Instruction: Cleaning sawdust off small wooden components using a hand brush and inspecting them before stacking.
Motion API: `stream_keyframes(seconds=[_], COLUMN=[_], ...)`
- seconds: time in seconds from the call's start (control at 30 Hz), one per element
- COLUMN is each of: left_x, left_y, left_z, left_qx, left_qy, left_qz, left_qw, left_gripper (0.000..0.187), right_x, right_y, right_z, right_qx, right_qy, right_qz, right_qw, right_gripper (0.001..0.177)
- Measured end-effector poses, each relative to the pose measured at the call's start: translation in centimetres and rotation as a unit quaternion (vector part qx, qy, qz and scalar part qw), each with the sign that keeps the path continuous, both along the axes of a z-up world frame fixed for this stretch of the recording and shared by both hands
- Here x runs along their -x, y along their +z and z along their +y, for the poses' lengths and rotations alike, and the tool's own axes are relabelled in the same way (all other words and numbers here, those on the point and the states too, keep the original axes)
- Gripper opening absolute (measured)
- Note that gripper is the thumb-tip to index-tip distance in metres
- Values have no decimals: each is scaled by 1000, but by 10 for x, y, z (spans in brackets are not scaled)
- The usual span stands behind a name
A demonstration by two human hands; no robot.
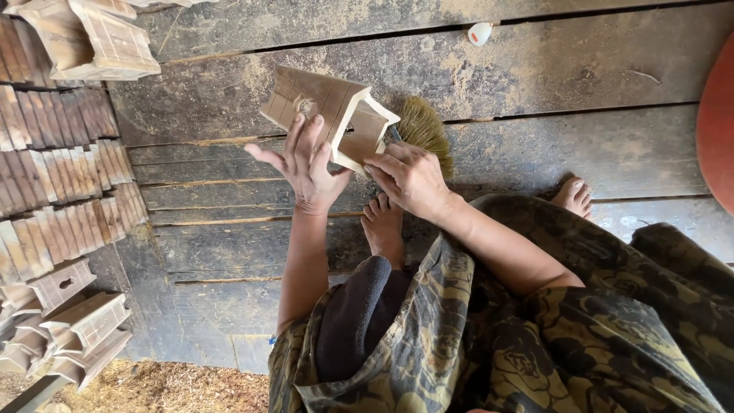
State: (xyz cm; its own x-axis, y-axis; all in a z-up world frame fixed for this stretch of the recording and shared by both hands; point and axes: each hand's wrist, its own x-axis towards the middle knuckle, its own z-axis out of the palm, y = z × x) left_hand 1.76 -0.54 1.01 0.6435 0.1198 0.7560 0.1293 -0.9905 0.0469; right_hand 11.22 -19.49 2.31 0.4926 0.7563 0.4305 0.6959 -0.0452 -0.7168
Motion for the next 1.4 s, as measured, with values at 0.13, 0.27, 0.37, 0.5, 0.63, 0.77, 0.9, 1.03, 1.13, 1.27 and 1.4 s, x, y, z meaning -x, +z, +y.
stream_keyframes(seconds=[0.13, 0.27, 0.37, 0.5, 0.63, 0.77, 0.9, 1.03, 1.13, 1.27, 1.4], left_x=[4, 5, -5, -2, 5, 13, 13, 10, 11, 11, 5], left_y=[4, -10, -5, -4, -2, -10, -18, -24, -30, -26, -22], left_z=[-7, -6, -11, -6, -6, -9, -11, -13, -12, -10, -5], left_qx=[-17, -11, 15, 98, 125, 201, 236, 228, 220, 267, 236], left_qy=[12, -5, 11, 41, 67, 64, 49, 65, 74, 66, 34], left_qz=[21, 28, 9, -22, -16, 10, 28, 54, 50, 60, -19], left_qw=[1000, 1000, 1000, 994, 990, 977, 970, 970, 971, 960, 971], left_gripper=[73, 69, 66, 87, 91, 100, 106, 110, 112, 109, 96], right_x=[4, 14, 11, -47, -103, -134, -158, -181, -188, -175, -132], right_y=[-10, -38, -50, -82, -162, -187, -223, -221, -196, -183, -144], right_z=[2, 9, 10, -19, -72, -87, -76, -54, -35, -42, -53], right_qx=[15, 23, -20, -92, 58, 104, 94, 111, 143, 67, 17], right_qy=[-1, -23, -51, -120, -296, -381, -403, -378, -375, -304, -166], right_qz=[-38, -77, -39, 27, 24, 181, 201, 208, 163, 186, 96], right_qw=[999, 997, 998, 988, 953, 901, 888, 895, 901, 932, 981], right_gripper=[10, 13, 8, 10, 34, 44, 87, 94, 47, 12, 21])
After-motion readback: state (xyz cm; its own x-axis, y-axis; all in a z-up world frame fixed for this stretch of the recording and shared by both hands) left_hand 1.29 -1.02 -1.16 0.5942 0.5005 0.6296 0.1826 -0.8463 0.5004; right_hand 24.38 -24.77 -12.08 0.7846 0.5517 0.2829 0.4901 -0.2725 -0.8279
